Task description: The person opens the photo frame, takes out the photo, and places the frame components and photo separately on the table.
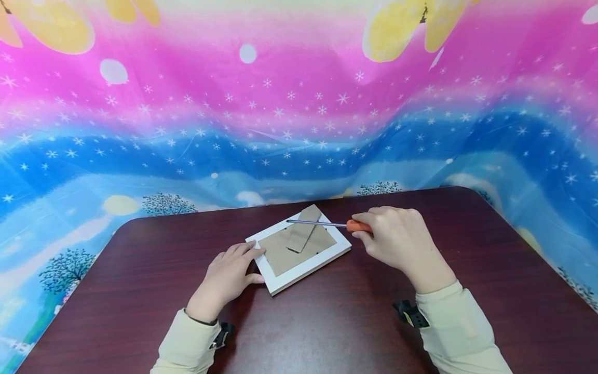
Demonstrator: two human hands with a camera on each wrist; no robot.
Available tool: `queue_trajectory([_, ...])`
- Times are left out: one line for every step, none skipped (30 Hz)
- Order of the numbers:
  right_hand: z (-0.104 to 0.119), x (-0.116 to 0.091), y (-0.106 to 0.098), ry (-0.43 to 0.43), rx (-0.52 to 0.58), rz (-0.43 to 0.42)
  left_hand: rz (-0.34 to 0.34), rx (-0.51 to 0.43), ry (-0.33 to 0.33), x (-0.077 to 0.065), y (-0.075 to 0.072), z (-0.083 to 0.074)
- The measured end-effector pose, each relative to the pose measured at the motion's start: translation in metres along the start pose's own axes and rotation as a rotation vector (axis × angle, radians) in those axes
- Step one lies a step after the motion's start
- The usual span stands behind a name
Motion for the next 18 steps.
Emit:
queue_trajectory([0.0, 0.0, 0.0, 0.0, -0.001, 0.0, -0.003, -0.004, -0.003, 0.0, 0.0, -0.001])
queue_trajectory([0.0, 0.0, 0.0, -0.001, -0.001, 0.001, -0.009, -0.008, -0.003, -0.001, 0.0, -0.001])
queue_trajectory([0.0, 0.0, 0.0, -0.001, -0.001, 0.002, -0.014, -0.012, -0.002, -0.001, 0.0, -0.002])
queue_trajectory([0.0, 0.0, 0.0, -0.001, -0.001, 0.003, -0.023, -0.012, 0.004, -0.001, 0.0, -0.003])
queue_trajectory([0.0, -0.001, 0.0, -0.001, -0.001, 0.004, -0.029, -0.011, 0.009, -0.001, 0.0, -0.004])
queue_trajectory([0.0, -0.001, 0.0, 0.0, -0.001, 0.006, -0.036, -0.01, 0.014, -0.001, 0.0, -0.006])
queue_trajectory([0.0, -0.001, 0.0, 0.0, -0.001, 0.007, -0.041, -0.009, 0.018, -0.001, 0.0, -0.007])
queue_trajectory([0.0, -0.001, 0.0, -0.001, -0.001, 0.008, -0.048, -0.005, 0.023, -0.001, 0.0, -0.009])
queue_trajectory([0.0, -0.001, 0.0, -0.001, 0.0, 0.008, -0.051, 0.0, 0.026, -0.001, 0.0, -0.01])
queue_trajectory([0.0, -0.001, 0.0, -0.001, 0.0, 0.009, -0.051, 0.007, 0.027, -0.001, 0.0, -0.012])
queue_trajectory([0.0, -0.001, 0.0, -0.001, -0.001, 0.009, -0.05, 0.016, 0.026, -0.001, 0.0, -0.014])
queue_trajectory([0.0, -0.001, 0.0, -0.001, -0.001, 0.01, -0.047, 0.023, 0.02, -0.001, 0.0, -0.016])
queue_trajectory([0.0, -0.001, 0.0, -0.001, -0.001, 0.009, -0.044, 0.036, 0.016, -0.001, 0.0, -0.018])
queue_trajectory([0.0, -0.001, 0.0, -0.002, -0.001, 0.01, -0.041, 0.05, 0.012, -0.001, 0.0, -0.02])
queue_trajectory([0.0, -0.001, 0.0, -0.002, -0.001, 0.01, -0.038, 0.064, 0.005, -0.002, 0.0, -0.023])
queue_trajectory([0.0, -0.001, 0.0, -0.003, -0.001, 0.009, -0.034, 0.081, 0.0, -0.002, -0.001, -0.025])
queue_trajectory([0.0, -0.001, 0.0, -0.003, 0.0, 0.009, -0.036, 0.095, -0.005, -0.002, -0.001, -0.026])
queue_trajectory([0.0, -0.001, 0.0, -0.003, 0.001, 0.011, -0.035, 0.106, -0.01, -0.003, -0.002, -0.028])
Point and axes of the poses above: each hand's wrist, its own x-axis towards the middle knuckle, its own y-axis out of the palm, z = x × y, the point moved 4 cm from there along x, towards the middle knuckle, and after that the axes turned 3 degrees about x, right-handed, at the moved point
